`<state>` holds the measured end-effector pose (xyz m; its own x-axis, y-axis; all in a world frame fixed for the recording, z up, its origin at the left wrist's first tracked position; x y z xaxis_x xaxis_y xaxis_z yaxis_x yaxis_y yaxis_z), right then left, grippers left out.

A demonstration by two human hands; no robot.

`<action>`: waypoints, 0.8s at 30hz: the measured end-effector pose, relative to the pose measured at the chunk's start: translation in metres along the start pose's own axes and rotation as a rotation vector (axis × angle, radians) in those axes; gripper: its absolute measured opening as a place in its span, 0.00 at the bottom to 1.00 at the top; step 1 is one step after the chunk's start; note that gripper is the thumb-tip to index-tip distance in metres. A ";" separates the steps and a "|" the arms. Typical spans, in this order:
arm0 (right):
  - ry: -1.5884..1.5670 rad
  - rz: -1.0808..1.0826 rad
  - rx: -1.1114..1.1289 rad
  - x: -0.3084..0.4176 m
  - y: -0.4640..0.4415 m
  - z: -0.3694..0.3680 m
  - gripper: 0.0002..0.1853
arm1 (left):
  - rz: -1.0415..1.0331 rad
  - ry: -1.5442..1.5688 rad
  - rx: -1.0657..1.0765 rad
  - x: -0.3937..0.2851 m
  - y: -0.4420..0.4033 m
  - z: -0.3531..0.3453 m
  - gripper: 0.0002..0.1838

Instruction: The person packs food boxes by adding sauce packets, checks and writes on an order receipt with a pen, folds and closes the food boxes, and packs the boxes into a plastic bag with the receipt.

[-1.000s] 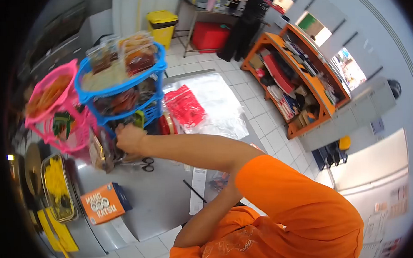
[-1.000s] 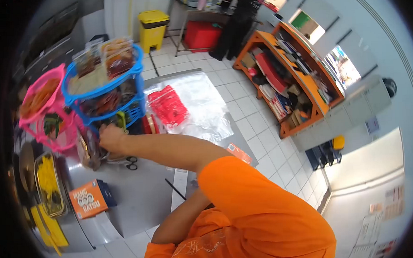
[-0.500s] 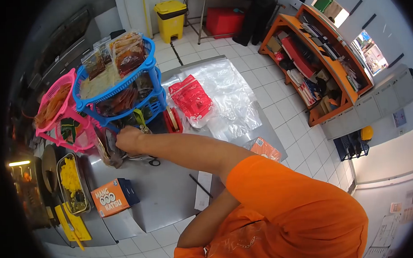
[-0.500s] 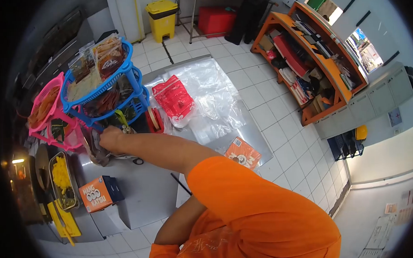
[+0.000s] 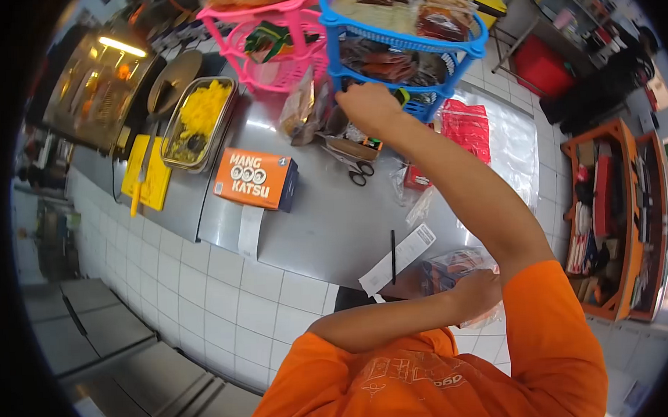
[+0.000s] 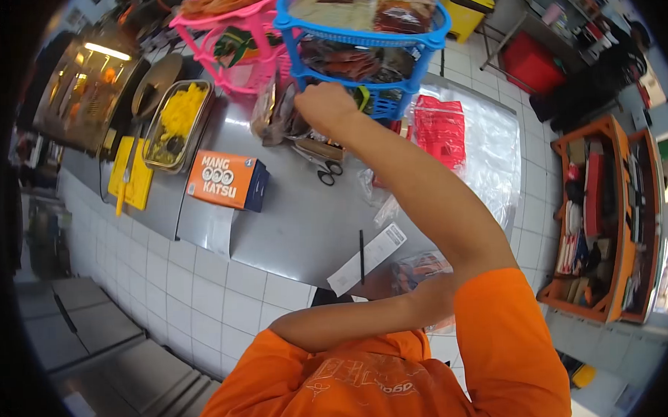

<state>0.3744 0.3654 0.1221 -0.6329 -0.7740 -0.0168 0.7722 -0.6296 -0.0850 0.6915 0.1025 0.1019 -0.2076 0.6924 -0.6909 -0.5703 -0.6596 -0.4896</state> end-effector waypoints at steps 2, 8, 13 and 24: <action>0.017 0.004 -0.004 -0.001 0.000 0.014 0.10 | -0.044 -0.053 0.029 0.001 0.001 -0.014 0.06; 0.059 0.054 -0.094 -0.004 0.010 0.055 0.09 | 0.023 -0.137 0.269 -0.005 0.001 -0.017 0.11; -0.202 0.054 -0.307 -0.033 0.112 0.137 0.08 | 0.080 -0.233 0.146 -0.013 0.012 0.009 0.18; -0.883 -0.716 -0.121 -0.083 0.500 0.078 0.09 | 0.137 -0.254 0.150 -0.024 0.024 0.019 0.25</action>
<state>0.8181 0.1097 0.1591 -0.6284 -0.0468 0.7764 0.2092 -0.9716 0.1107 0.6679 0.0757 0.1170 -0.4714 0.6636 -0.5808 -0.6304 -0.7141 -0.3042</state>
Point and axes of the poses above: each hand's wrist, its own y-axis away from the middle knuckle, its own z-axis out of the back of the hand, x = y × z, the point moved 10 cm from there along -y, towards the middle knuckle, and after that the axes turned 5 degrees about -z, right-handed, at the moved point
